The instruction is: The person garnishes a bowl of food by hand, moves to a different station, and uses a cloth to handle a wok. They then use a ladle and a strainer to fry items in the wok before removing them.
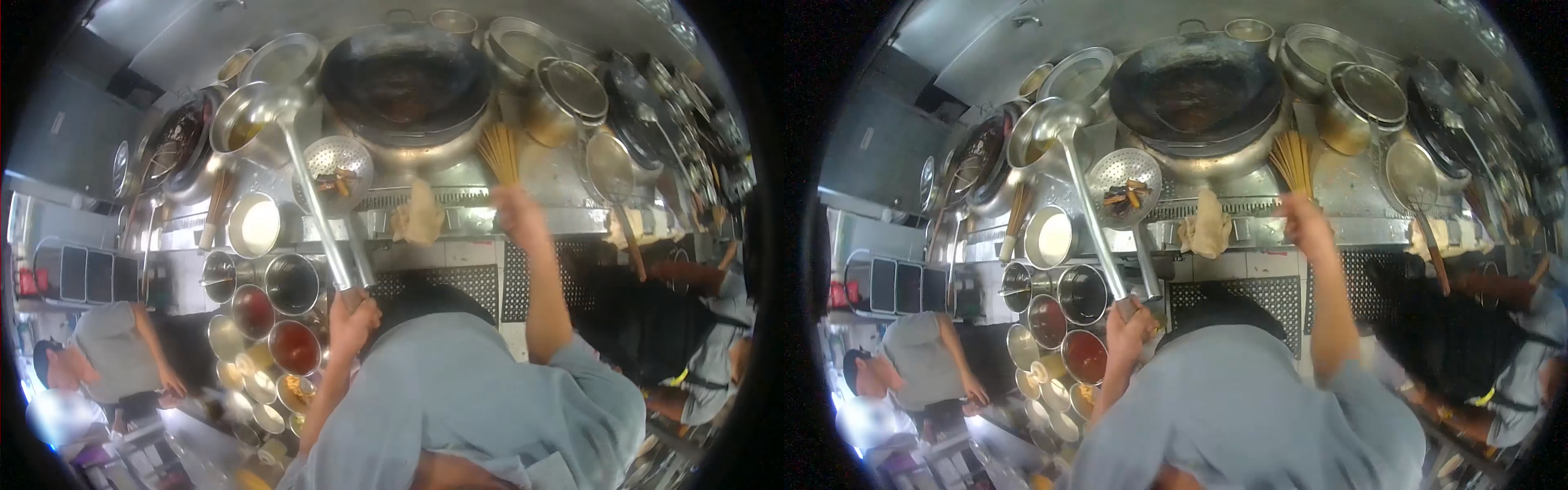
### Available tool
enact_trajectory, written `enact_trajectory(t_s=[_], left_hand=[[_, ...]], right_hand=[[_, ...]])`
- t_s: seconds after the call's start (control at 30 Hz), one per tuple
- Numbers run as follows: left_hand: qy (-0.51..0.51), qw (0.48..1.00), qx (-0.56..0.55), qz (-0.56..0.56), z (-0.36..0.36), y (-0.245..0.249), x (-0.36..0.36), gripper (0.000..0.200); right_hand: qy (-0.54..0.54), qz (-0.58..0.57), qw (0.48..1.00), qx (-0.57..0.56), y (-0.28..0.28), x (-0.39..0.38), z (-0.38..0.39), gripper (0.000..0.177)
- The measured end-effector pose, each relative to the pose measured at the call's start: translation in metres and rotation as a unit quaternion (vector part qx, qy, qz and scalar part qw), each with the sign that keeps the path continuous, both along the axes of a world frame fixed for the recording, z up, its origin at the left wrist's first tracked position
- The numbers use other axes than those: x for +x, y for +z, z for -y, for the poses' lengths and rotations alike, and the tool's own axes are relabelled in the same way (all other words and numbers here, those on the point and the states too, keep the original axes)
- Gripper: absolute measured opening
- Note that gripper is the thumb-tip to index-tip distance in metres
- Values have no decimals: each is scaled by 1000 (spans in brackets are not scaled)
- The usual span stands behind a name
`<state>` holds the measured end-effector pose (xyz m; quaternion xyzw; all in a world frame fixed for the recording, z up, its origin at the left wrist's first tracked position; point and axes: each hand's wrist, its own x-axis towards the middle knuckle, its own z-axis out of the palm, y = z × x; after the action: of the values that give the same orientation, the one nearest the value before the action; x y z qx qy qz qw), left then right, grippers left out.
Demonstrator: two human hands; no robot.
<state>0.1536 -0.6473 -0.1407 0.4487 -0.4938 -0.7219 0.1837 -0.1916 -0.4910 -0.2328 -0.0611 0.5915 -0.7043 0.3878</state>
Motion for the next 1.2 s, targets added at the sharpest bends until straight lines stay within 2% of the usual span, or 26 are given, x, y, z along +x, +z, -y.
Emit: enact_trajectory(t_s=[0.03, 0.07, 0.1, 0.13, 0.17, 0.2, 0.23, 0.27, 0.3, 0.33, 0.37, 0.4, 0.43, 0.5, 0.53, 0.57, 0.63, 0.73, 0.8, 0.87, 0.9, 0.93, 1.0, 1.03, 1.13, 1.2], left_hand=[[-3, 1000, 0, -6, -5, -8, -11, 12], [-9, 1000, -2, -15, -10, -12, -24, 14], [-48, 996, -67, -34, -13, -7, -45, 20], [-86, 987, -129, -49, -20, -1, -62, 28], [-136, 963, -224, -67, -25, -22, -72, 34], [-184, 927, -316, -81, -27, -43, -78, 40], [-267, 937, -222, -46, -28, -22, -91, 53], [-357, 899, -254, -24, -22, 5, -93, 60], [-389, 899, -201, 14, -12, 6, -95, 61], [-426, 891, -148, 52, -3, 5, -100, 63], [-370, 879, -283, 100, 9, -27, -113, 65], [-303, 850, -407, 141, 21, -86, -130, 67], [-221, 807, -521, 172, 26, -122, -149, 70], [-242, 780, -512, 268, 31, -136, -184, 72], [-246, 765, -503, 320, 30, -137, -199, 73], [-258, 789, -468, 304, 30, -130, -206, 68], [-290, 820, -401, 289, 38, -108, -197, 58], [-385, 793, -319, 348, 53, -83, -200, 69], [-265, 922, -219, 177, 58, -96, -186, 67], [-140, 987, -74, -16, 58, -99, -167, 60], [-80, 990, 14, -117, 58, -93, -157, 55], [-16, 970, 104, -218, 57, -89, -152, 50], [20, 941, 166, -293, 62, -90, -149, 53], [43, 922, 196, -330, 61, -89, -146, 54], [20, 925, 167, -339, 67, -79, -160, 62], [-9, 928, 201, -313, 90, -76, -172, 64]], right_hand=[[139, -93, 978, 121, 64, 47, 31, 35], [198, -179, 964, -16, 30, 74, 53, 40], [255, -290, 921, 53, 83, 108, 67, 46], [270, -373, 888, -15, 101, 124, 80, 49], [269, -495, 826, 0, 115, 130, 87, 46], [242, -480, 842, 51, 97, 136, 92, 36], [191, -434, 879, 51, 98, 133, 90, 32], [134, -390, 909, 54, 101, 123, 84, 28], [129, -372, 911, 123, 127, 114, 69, 27], [100, -362, 911, 170, 119, 101, 57, 28], [89, -366, 903, 207, 112, 90, 43, 30], [110, -315, 921, 201, 105, 80, 28, 33], [119, -293, 927, 201, 102, 73, 16, 31], [108, -279, 936, 185, 82, 66, -5, 27], [89, -284, 940, 169, 69, 66, -16, 25], [53, -284, 949, 125, 67, 71, -21, 22], [91, -213, 961, 148, 68, 63, -31, 19], [101, -132, 978, 123, 70, 57, -37, 12], [103, -117, 983, 93, 59, 48, -43, 11], [102, -107, 986, 80, 59, 37, -47, 11], [106, -103, 986, 71, 62, 32, -49, 11], [112, -99, 987, 65, 66, 27, -53, 11], [122, -53, 991, 31, 75, 18, -61, 12], [119, -84, 989, 25, 67, 13, -63, 12], [147, -71, 986, -31, 65, 5, -70, 11], [149, -83, 985, 5, 76, 9, -74, 12]])
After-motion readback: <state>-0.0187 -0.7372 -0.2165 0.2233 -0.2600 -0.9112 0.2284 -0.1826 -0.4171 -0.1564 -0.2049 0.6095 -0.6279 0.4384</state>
